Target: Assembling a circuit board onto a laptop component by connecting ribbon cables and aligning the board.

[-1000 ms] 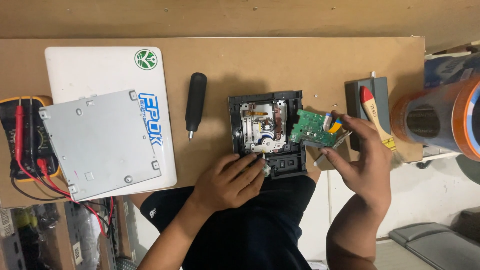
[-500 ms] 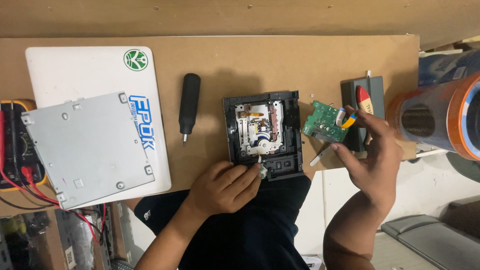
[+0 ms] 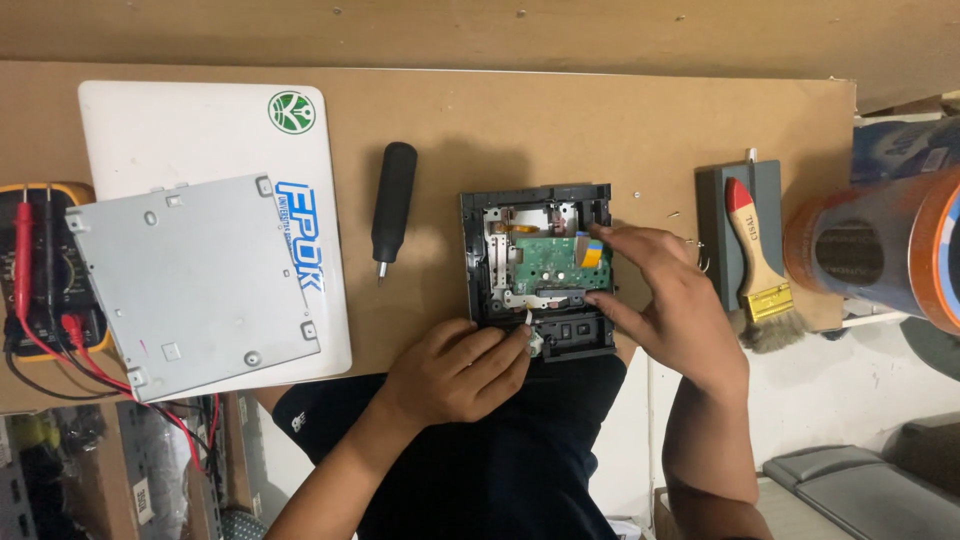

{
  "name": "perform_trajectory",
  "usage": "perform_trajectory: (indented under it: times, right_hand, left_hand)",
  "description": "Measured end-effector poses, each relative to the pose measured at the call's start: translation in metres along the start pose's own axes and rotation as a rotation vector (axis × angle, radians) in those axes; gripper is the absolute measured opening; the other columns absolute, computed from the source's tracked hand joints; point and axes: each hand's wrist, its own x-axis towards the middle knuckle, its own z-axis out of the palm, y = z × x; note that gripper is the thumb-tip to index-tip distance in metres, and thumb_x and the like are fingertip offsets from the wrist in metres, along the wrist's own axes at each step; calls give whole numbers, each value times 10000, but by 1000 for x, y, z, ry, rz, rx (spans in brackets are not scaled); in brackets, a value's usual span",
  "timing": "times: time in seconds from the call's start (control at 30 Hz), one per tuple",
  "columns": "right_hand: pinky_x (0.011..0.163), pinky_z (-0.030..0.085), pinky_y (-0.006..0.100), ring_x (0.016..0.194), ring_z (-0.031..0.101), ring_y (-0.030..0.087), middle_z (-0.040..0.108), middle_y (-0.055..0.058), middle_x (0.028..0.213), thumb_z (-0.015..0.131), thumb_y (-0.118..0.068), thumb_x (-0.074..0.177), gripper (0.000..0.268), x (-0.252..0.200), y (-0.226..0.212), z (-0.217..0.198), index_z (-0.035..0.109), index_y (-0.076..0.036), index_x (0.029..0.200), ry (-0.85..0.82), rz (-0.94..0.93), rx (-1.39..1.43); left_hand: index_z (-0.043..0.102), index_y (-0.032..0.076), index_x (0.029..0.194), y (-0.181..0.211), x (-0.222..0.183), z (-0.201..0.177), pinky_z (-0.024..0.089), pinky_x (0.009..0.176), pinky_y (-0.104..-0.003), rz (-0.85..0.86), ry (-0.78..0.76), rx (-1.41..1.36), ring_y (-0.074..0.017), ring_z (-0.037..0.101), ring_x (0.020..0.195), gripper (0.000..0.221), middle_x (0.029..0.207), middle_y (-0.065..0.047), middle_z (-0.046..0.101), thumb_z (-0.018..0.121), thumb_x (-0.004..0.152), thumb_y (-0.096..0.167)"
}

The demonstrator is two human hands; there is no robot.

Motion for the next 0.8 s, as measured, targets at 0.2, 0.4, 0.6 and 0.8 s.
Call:
perform_trajectory:
  times: [0.2,0.4,0.6,0.8]
  right_hand:
    - [1030,495,501,1197,657,359,726,153,1232,859,-48,751,649,-2,-1,5,613,4,1349,-58,-20,-47]
    - [1037,477,516,1177,666,367,731,167,1232,849,-55,755,655,6,-2,5,601,9,1357,-129,-25,-40]
    - [1058,438,503,1151,684,331,747,138,1207,845,-66,745,704,12,-6,-1,579,-34,1396,-178,-27,-103]
    - [1065,416,495,1156,683,330,738,151,1226,861,-80,736,724,13,-6,0,572,-34,1397,-195,-6,-104]
  left_hand:
    - [738,184,985,0,1,-1,556,780,-297,2,15,6,-137,648,885,198,1111,-14,751,555,1054,152]
    - [739,174,987,-1,1,-1,558,774,-299,5,2,-3,-135,644,870,151,1113,-17,751,594,1029,181]
    - [725,170,1019,0,-5,1,561,792,-315,6,-3,-1,-147,657,899,131,1147,-29,742,603,1023,218]
    - [720,150,1096,0,-8,3,573,802,-352,9,-18,-40,-174,666,940,240,1180,-50,725,515,1025,253]
